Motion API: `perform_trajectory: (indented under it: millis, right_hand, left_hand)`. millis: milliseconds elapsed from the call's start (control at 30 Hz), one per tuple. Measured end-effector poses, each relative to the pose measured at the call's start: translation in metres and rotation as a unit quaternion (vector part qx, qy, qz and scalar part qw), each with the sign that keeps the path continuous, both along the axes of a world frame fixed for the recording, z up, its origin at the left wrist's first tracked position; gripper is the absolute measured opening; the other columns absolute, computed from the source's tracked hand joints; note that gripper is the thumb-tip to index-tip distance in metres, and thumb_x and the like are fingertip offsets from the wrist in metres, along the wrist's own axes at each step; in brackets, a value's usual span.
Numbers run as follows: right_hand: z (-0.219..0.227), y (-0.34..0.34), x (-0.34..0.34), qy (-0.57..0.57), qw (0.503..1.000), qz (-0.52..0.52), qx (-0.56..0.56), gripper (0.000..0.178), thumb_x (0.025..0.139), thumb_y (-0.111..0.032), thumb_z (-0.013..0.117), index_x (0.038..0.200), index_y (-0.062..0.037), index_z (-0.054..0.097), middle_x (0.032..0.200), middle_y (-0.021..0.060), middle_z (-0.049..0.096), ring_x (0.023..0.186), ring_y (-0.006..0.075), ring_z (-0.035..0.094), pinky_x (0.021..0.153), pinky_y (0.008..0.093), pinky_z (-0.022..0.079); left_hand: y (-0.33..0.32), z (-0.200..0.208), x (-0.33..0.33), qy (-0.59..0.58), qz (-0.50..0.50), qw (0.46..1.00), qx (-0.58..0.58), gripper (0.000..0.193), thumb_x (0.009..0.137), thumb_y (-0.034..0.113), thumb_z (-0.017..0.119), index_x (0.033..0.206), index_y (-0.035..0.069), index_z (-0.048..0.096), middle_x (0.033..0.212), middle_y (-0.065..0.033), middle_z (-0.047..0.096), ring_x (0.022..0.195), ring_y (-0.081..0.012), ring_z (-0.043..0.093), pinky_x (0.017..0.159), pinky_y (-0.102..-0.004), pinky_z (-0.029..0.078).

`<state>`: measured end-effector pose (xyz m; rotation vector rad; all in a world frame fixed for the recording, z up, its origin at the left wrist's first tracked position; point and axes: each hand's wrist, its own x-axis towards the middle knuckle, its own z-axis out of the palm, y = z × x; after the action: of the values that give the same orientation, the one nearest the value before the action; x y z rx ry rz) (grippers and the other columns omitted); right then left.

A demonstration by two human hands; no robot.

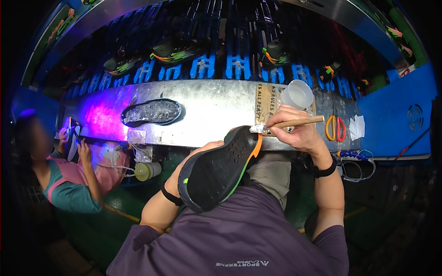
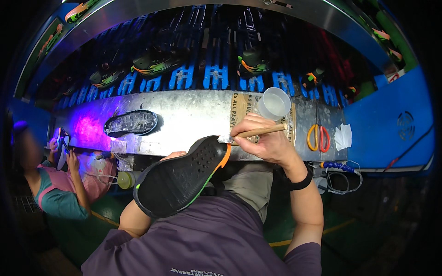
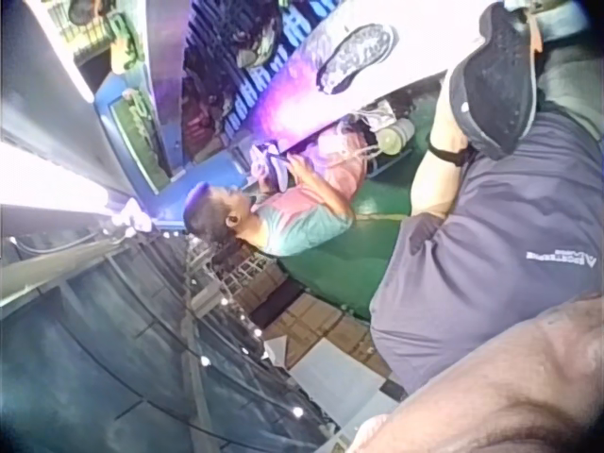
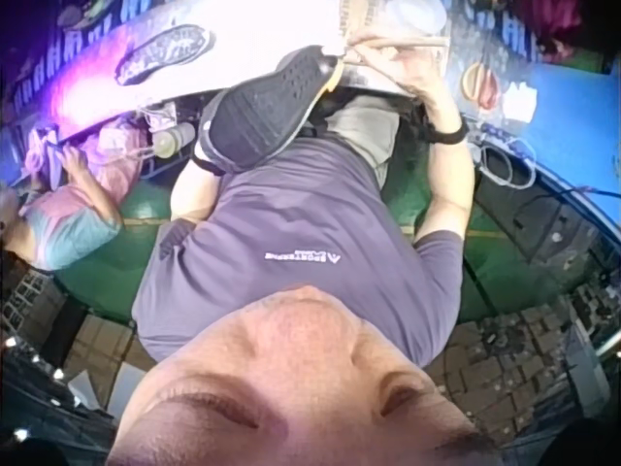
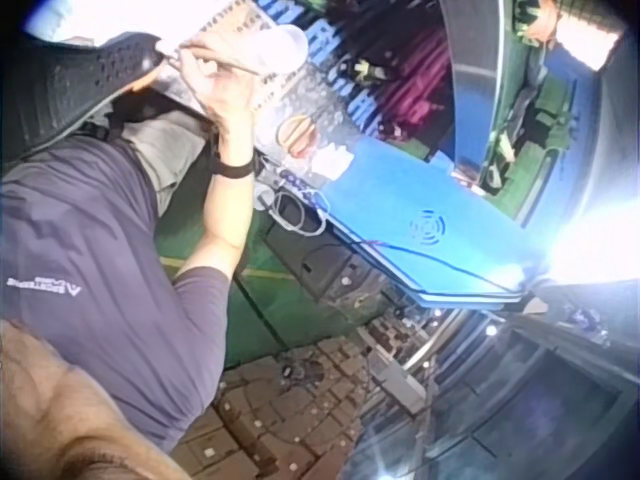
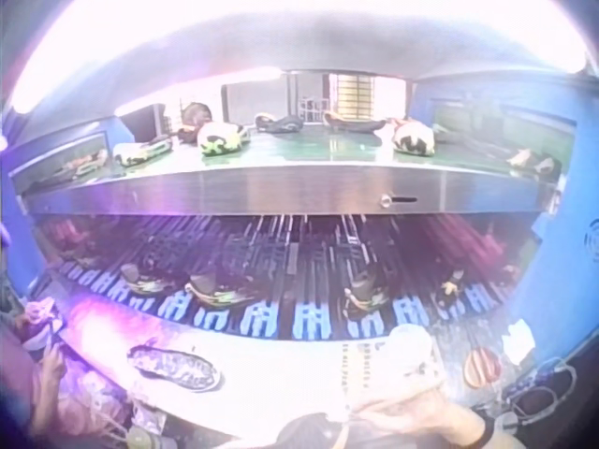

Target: Applying glue to the edges and surfaces of shoe outsoles using a brush before placement on a conveyor belt.

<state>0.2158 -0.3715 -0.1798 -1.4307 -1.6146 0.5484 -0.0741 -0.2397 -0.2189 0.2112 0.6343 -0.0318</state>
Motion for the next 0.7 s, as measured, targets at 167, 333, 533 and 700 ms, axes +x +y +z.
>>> perform_trajectory:
  millis: [167,333,533,700]
  right_hand:
    - [0.006,0.013,0.004,-0.018,0.998,0.043,0.037,0.012,0.082,-0.007,0.07,0.093,-0.0035,0.071,0.085,0.0071,0.068,0.078,0.0227,0.061,0.072,0.0348,0.048]
    - [0.003,0.01,0.002,-0.004,0.999,0.019,0.043,0.01,0.081,-0.006,0.071,0.091,-0.0029,0.071,0.084,0.0077,0.069,0.076,0.0232,0.061,0.07,0.0349,0.048]
    - [-0.006,-0.003,-0.02,0.014,0.99,-0.126,0.068,0.009,0.082,-0.005,0.07,0.089,-0.0003,0.071,0.079,0.0083,0.068,0.07,0.0188,0.059,0.065,0.0317,0.046]
    - [-0.007,-0.009,-0.035,0.011,0.986,-0.152,0.061,0.01,0.08,-0.002,0.071,0.089,-0.0025,0.071,0.08,0.0087,0.07,0.071,0.0213,0.063,0.069,0.0333,0.049]
  left_hand:
    - [0.008,-0.009,0.001,-0.04,-0.037,0.993,-0.108,0.034,0.103,0.021,0.055,0.129,-0.001,0.06,0.108,-0.0126,0.073,0.094,-0.019,0.073,0.085,-0.0276,0.059]
    - [0.01,-0.008,0.002,-0.057,0.011,0.985,-0.16,0.054,0.102,0.036,0.046,0.136,-0.005,0.055,0.119,-0.0292,0.066,0.097,-0.038,0.072,0.08,-0.0443,0.063]
    - [0.007,0.018,0.02,-0.159,-0.003,0.978,0.138,0.062,0.104,0.019,0.049,0.157,0.002,0.023,0.136,-0.0148,0.059,0.112,-0.0168,0.066,0.094,-0.0301,0.055]
    - [0.005,0.016,0.026,-0.167,-0.012,0.943,0.287,0.082,0.094,0.023,0.065,0.159,0.002,0.02,0.149,-0.0181,0.047,0.13,-0.0219,0.055,0.109,-0.0353,0.046]
